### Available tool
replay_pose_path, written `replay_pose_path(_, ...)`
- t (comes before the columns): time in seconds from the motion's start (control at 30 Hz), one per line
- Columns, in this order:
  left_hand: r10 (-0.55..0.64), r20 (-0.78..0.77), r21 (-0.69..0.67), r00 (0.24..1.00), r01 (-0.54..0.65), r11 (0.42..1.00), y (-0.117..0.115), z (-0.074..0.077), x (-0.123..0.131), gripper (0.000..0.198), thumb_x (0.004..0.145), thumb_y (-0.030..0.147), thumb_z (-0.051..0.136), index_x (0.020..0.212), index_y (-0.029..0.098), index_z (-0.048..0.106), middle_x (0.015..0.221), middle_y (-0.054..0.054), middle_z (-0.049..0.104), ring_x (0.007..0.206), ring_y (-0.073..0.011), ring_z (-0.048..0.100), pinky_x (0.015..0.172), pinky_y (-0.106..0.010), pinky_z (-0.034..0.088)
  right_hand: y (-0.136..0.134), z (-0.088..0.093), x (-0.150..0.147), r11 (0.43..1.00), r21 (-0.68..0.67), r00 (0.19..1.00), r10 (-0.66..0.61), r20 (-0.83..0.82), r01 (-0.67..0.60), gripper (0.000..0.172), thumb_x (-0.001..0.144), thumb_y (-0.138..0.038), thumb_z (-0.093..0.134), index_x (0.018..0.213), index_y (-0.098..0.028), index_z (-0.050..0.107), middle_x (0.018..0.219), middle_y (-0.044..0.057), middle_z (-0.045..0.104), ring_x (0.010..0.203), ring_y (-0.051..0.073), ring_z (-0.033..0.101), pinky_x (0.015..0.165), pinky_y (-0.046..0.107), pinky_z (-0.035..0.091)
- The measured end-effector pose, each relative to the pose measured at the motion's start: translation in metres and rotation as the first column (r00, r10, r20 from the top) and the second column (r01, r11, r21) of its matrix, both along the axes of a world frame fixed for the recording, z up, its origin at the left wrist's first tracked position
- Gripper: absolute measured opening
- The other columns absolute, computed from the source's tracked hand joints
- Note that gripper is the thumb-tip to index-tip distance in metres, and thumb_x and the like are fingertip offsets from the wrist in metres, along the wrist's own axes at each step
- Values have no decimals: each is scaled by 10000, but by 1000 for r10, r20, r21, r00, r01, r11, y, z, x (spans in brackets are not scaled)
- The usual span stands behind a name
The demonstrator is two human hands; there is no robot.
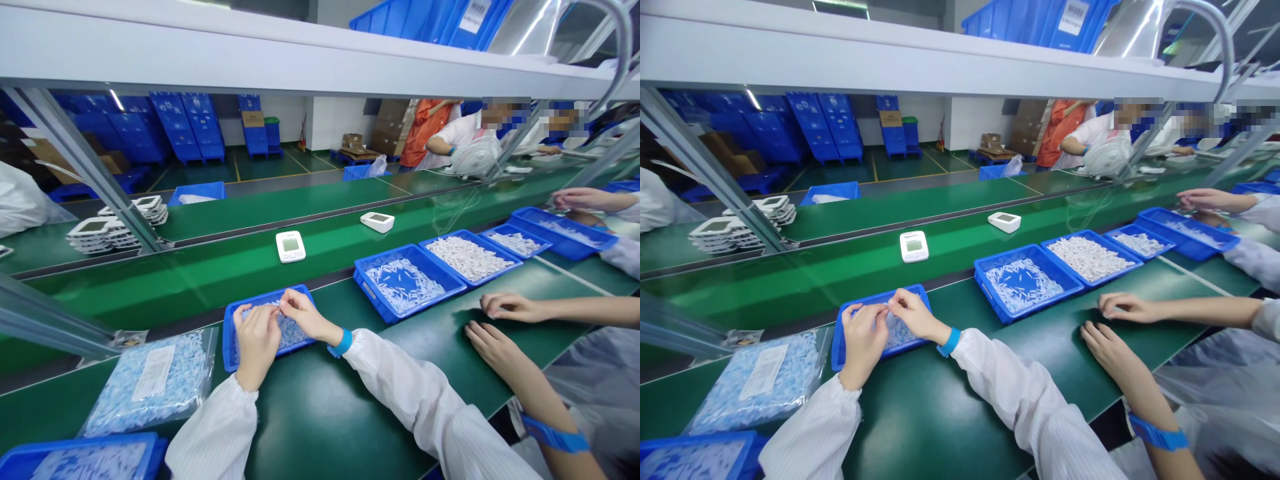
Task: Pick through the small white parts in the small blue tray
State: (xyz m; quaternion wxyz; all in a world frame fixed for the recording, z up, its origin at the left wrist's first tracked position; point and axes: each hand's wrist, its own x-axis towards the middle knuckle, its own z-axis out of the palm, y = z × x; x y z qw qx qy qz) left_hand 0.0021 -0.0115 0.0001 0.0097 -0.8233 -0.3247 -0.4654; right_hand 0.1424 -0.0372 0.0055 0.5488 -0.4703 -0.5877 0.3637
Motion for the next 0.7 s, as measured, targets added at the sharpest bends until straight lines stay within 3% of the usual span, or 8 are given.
replay_pose_path(0.13,35,13,-10,999,-35,999,-4,1,0,152,865,143,474,836,187,616,780,-19,704,713,-158,623,906,-390,328,1,1,-3,993,-42,988,104,-113,-110,415,870,-575,453,729,-185,451,676,-22,471,636,108,444,624,246,365)
replay_pose_path(0.4,54,9,13,999,-54,998,-4,2,-2,155,888,171,472,850,185,622,809,-19,712,727,-152,628,905,-386,321,0,4,-4,997,-68,994,26,-111,-34,461,865,-560,478,623,-170,439,573,-42,395,544,84,359,536,235,294)
replay_pose_path(0.6,63,-80,-76,995,-69,995,-4,5,-2,230,915,184,413,1034,172,609,931,-62,712,799,-174,630,873,-386,313,0,7,-5,999,-45,979,-8,-203,-2,457,841,-549,518,601,-168,440,564,-43,391,534,80,347,533,238,289)
replay_pose_path(0.7,52,-137,-109,989,-67,992,-5,7,-2,228,918,181,397,949,179,623,905,-53,709,794,-180,625,868,-391,306,1,4,-4,998,-63,977,-1,-215,-13,470,832,-560,522,588,-167,439,554,-40,398,528,80,350,532,240,290)
